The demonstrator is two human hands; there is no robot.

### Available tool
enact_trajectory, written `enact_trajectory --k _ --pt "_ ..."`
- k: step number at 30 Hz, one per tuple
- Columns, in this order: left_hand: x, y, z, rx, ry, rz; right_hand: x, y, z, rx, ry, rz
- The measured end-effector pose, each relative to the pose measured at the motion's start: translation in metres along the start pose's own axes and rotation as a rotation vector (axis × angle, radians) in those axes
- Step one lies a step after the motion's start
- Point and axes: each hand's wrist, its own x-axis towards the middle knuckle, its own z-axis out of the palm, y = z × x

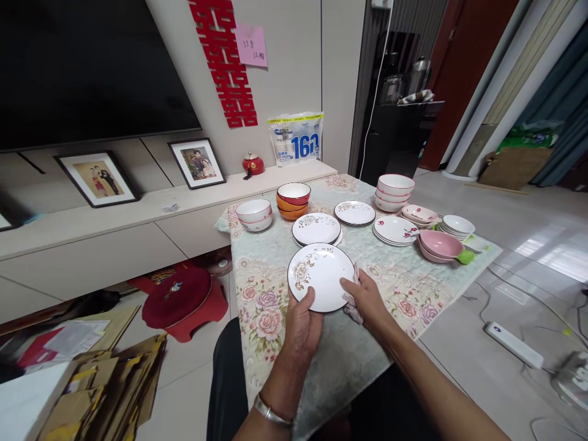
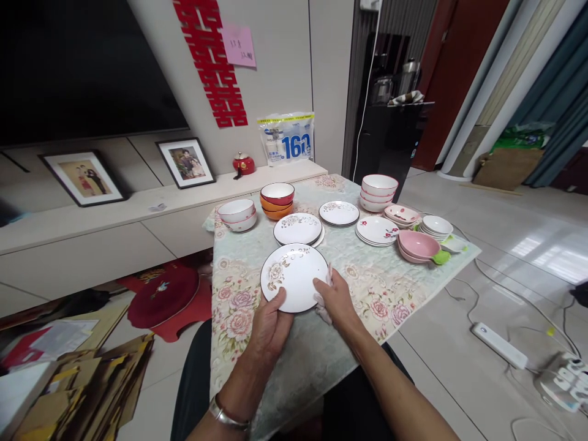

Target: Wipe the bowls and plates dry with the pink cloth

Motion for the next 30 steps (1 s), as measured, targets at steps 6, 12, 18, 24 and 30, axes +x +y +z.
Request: enact_trajectory --k 6,12,18,24,30 --pt "-0.001 0.006 0.004 0.056 -0.009 -0.031 0.018 -0.011 -0.022 0.115 -0.009 0.1" --pt "0.002 0.002 -0.01 0.395 -0.122 0.163 0.032 -0.021 -0.049 0.099 -0.049 0.174" --pt "-0.004 -0.01 -0.021 1.332 -0.378 0.766 0.031 -0.039 -0.065 -0.062 -0.181 0.23" --pt "-0.012 -0.009 -0.012 1.294 -0.458 0.622 0.025 -0.045 -0.065 -0.107 -0.244 0.255" --pt "-0.013 -0.004 -0.006 0.865 -0.506 0.377 0.022 -0.054 -0.063 -0.069 -0.191 0.175"
